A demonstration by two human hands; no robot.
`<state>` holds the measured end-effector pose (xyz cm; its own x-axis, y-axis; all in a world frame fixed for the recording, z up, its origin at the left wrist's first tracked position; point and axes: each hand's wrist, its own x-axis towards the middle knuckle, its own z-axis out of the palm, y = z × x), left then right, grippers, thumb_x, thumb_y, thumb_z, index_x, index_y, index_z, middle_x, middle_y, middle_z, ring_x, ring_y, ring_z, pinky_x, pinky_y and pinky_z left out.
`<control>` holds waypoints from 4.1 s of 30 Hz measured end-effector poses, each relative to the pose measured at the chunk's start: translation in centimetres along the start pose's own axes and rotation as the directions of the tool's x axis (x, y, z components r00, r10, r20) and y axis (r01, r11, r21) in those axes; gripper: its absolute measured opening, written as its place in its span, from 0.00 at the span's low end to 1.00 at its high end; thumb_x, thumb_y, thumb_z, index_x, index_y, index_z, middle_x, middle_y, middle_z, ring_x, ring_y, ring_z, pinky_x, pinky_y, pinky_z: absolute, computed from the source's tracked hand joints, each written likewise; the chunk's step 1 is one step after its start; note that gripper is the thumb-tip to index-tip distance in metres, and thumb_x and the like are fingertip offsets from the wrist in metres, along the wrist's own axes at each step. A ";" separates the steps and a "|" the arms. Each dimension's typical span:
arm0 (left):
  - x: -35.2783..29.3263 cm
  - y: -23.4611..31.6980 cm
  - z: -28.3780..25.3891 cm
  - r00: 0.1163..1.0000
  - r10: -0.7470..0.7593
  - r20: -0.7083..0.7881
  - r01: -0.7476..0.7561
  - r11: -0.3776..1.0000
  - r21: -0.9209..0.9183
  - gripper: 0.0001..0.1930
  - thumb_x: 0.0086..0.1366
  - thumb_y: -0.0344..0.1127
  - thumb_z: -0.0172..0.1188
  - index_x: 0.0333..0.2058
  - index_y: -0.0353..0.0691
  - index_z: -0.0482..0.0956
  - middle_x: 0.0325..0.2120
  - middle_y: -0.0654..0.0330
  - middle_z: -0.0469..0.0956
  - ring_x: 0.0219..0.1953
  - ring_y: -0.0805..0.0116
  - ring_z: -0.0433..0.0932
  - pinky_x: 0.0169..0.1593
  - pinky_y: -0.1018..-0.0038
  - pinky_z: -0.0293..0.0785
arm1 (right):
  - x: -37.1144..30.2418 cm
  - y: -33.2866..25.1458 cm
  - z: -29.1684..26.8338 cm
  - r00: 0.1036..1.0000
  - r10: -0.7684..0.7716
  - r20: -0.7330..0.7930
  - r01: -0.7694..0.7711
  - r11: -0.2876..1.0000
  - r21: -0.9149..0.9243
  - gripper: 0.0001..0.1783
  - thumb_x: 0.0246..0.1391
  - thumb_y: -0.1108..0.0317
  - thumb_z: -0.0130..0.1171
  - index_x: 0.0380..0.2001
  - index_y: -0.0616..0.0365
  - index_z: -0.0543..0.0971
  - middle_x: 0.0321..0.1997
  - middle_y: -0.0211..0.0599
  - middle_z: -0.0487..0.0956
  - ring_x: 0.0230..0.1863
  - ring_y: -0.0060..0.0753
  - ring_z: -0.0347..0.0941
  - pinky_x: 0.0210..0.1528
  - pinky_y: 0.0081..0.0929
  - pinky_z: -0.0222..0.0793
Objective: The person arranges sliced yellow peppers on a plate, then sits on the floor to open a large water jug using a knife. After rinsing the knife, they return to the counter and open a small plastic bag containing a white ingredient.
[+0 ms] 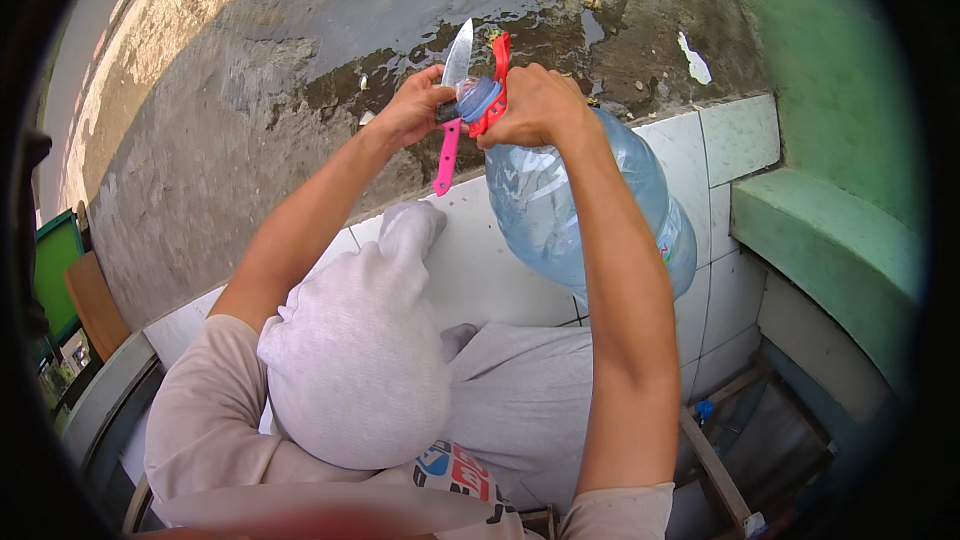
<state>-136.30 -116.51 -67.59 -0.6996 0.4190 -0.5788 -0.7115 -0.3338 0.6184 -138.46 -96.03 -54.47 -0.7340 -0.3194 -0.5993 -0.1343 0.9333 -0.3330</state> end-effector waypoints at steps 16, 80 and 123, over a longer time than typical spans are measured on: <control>1.4 -0.8 -0.8 0.998 -0.017 -0.057 0.009 0.990 -0.142 0.06 0.75 0.34 0.53 0.47 0.43 0.73 0.39 0.57 0.84 0.38 0.66 0.85 0.43 0.63 0.85 | 0.4 -1.6 0.9 0.999 0.004 -0.039 -0.006 0.999 -0.046 0.35 0.26 0.43 0.73 0.30 0.66 0.85 0.39 0.59 0.84 0.44 0.59 0.82 0.50 0.46 0.78; 3.3 -0.3 2.1 0.996 0.012 -0.083 -0.025 0.987 -0.156 0.30 0.72 0.19 0.41 0.69 0.39 0.48 0.57 0.41 0.71 0.53 0.43 0.80 0.54 0.54 0.85 | -14.1 5.9 -2.8 0.869 -0.036 -0.493 0.124 0.981 0.149 0.28 0.35 0.53 0.78 0.39 0.57 0.82 0.32 0.39 0.86 0.33 0.41 0.83 0.40 0.35 0.77; 5.4 21.0 15.4 0.724 -0.207 0.658 -0.374 -0.919 0.123 0.02 0.63 0.28 0.58 0.33 0.43 0.78 0.32 0.56 0.80 0.40 0.55 0.84 0.39 0.59 0.81 | -39.7 10.1 8.6 0.317 0.369 -0.874 0.083 0.907 0.414 0.39 0.30 0.63 0.77 0.50 0.65 0.78 0.47 0.50 0.84 0.49 0.50 0.83 0.54 0.38 0.77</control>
<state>-153.98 -108.24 -49.56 -0.3160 0.9281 -0.1970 0.9239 0.2537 -0.2866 -104.95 -75.36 -40.25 -0.8637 0.3869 0.3231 0.0926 0.7518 -0.6528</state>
